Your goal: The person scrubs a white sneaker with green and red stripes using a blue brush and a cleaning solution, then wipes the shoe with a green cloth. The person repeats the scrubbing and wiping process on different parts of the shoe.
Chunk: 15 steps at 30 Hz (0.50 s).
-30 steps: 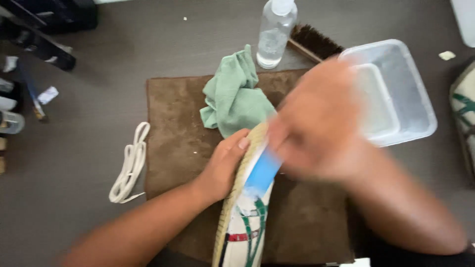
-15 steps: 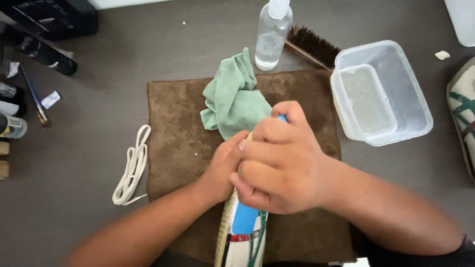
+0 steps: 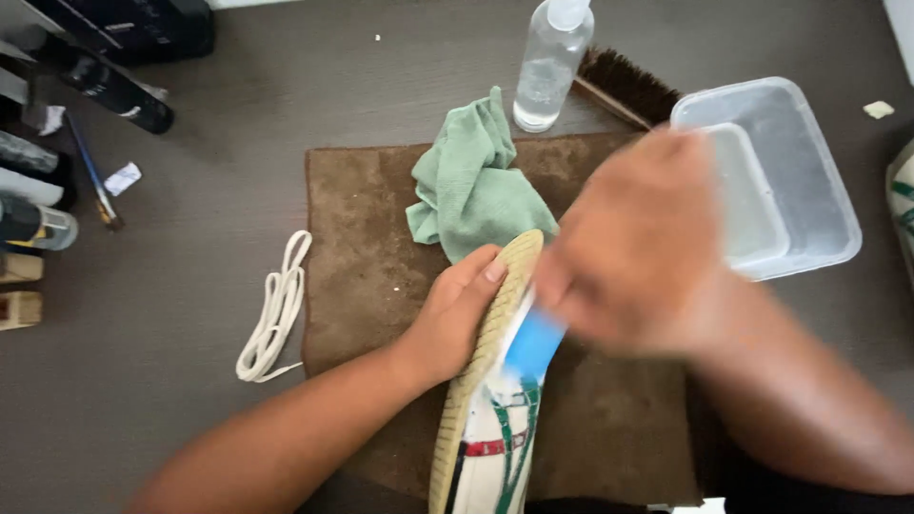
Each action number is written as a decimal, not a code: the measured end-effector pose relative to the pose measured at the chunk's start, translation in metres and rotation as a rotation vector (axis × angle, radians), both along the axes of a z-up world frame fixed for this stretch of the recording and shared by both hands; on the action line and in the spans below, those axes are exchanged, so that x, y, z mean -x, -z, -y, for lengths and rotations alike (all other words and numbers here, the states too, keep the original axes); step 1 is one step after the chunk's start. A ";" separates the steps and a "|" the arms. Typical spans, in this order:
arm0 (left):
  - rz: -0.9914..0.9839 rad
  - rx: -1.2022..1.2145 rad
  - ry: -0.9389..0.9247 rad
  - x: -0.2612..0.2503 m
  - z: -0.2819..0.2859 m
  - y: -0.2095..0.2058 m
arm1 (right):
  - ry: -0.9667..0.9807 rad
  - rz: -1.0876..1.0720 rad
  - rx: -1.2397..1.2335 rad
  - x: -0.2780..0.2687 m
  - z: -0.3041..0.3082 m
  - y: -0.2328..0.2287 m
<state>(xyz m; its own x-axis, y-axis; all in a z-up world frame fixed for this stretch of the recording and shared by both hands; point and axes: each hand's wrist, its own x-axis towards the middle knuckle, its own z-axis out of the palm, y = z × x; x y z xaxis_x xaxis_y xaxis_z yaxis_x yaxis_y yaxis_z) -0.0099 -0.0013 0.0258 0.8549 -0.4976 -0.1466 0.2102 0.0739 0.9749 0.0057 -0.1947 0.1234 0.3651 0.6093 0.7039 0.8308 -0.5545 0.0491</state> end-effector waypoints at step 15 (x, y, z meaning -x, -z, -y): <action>-0.054 0.104 0.043 0.000 -0.001 0.005 | 0.158 -0.088 -0.141 -0.015 0.025 -0.003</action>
